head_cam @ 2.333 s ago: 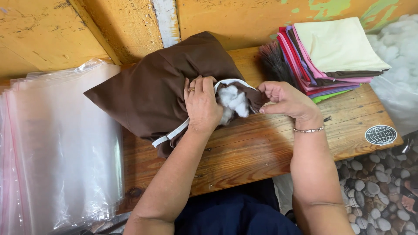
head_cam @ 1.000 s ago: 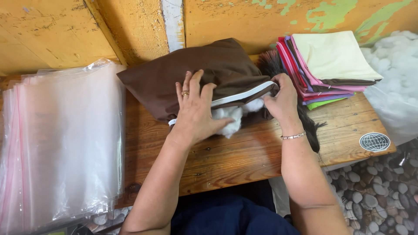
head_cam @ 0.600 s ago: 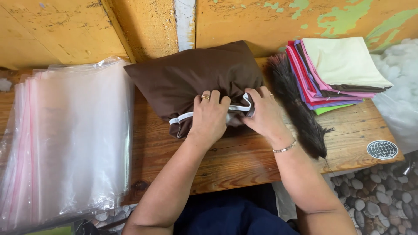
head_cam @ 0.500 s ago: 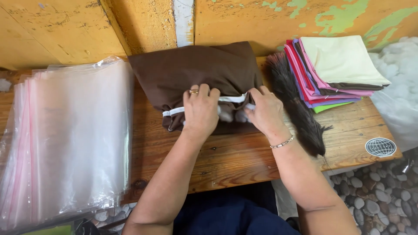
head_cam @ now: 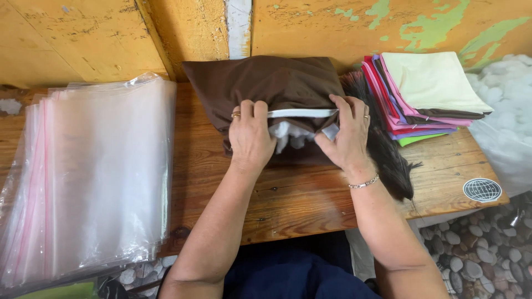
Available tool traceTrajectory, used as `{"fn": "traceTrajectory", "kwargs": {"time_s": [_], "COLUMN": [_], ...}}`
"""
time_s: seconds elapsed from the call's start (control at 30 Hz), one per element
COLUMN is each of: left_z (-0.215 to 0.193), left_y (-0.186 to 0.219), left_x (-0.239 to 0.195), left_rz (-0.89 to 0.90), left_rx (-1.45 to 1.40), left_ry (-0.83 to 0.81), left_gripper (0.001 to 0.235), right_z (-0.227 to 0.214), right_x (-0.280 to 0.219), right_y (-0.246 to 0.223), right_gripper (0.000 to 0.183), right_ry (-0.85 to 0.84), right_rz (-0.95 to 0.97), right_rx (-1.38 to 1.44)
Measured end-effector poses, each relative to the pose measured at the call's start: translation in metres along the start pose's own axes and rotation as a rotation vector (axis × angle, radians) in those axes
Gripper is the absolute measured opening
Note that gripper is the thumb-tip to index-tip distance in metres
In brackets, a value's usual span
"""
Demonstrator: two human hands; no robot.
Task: The person stuffs white filling into a brown pillowcase by hand, then zips the case closed. They proceed to pat and smooth the pillow to distribute the filling evenly.
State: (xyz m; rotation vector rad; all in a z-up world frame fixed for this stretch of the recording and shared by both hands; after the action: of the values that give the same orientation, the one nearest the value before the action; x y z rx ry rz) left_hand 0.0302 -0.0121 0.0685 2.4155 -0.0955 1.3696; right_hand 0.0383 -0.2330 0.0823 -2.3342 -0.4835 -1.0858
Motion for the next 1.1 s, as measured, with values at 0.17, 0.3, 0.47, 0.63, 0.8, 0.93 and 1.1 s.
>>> {"fn": "traceTrajectory", "kwargs": {"time_s": [0.17, 0.3, 0.47, 0.63, 0.8, 0.93, 1.1], "left_z": [0.005, 0.012, -0.005, 0.011, 0.018, 0.022, -0.003], "left_y": [0.03, 0.04, 0.022, 0.003, 0.019, 0.014, -0.015], "left_x": [-0.008, -0.014, 0.004, -0.009, -0.011, -0.012, 0.002], "left_rz": [0.176, 0.137, -0.002, -0.06, -0.248, -0.237, -0.172], "left_rx": [-0.156, -0.343, -0.283, -0.12, -0.229, -0.23, 0.046], "left_ry": [0.102, -0.08, -0.437, -0.747, -0.754, -0.671, -0.053], "left_gripper": [0.023, 0.041, 0.041, 0.023, 0.057, 0.056, 0.031], "right_z": [0.01, 0.029, 0.018, 0.005, 0.006, 0.011, 0.021], "right_x": [-0.001, -0.016, -0.014, -0.007, -0.003, -0.007, -0.02], "right_y": [-0.052, -0.013, 0.017, 0.003, -0.033, -0.034, 0.002], "right_gripper": [0.089, 0.038, 0.022, 0.016, 0.031, 0.038, 0.026], "right_ry": [-0.011, 0.071, 0.179, 0.25, 0.232, 0.215, 0.2], "right_rz": [-0.124, -0.203, -0.159, -0.13, -0.143, -0.166, -0.19], "right_rx": [0.004, -0.193, -0.255, -0.26, -0.201, -0.201, -0.332]}}
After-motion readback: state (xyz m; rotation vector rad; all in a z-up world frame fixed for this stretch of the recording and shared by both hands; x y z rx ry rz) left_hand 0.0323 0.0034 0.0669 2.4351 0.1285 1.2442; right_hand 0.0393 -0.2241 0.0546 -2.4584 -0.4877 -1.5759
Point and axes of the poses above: each hand's wrist, its own x-axis towards the middle knuckle, its own z-axis out of the palm, y = z × x, the point moved 7 cm from there along x, towards the middle knuckle, and after that the axes turned 9 degrees about y, right-handed, at the moved point
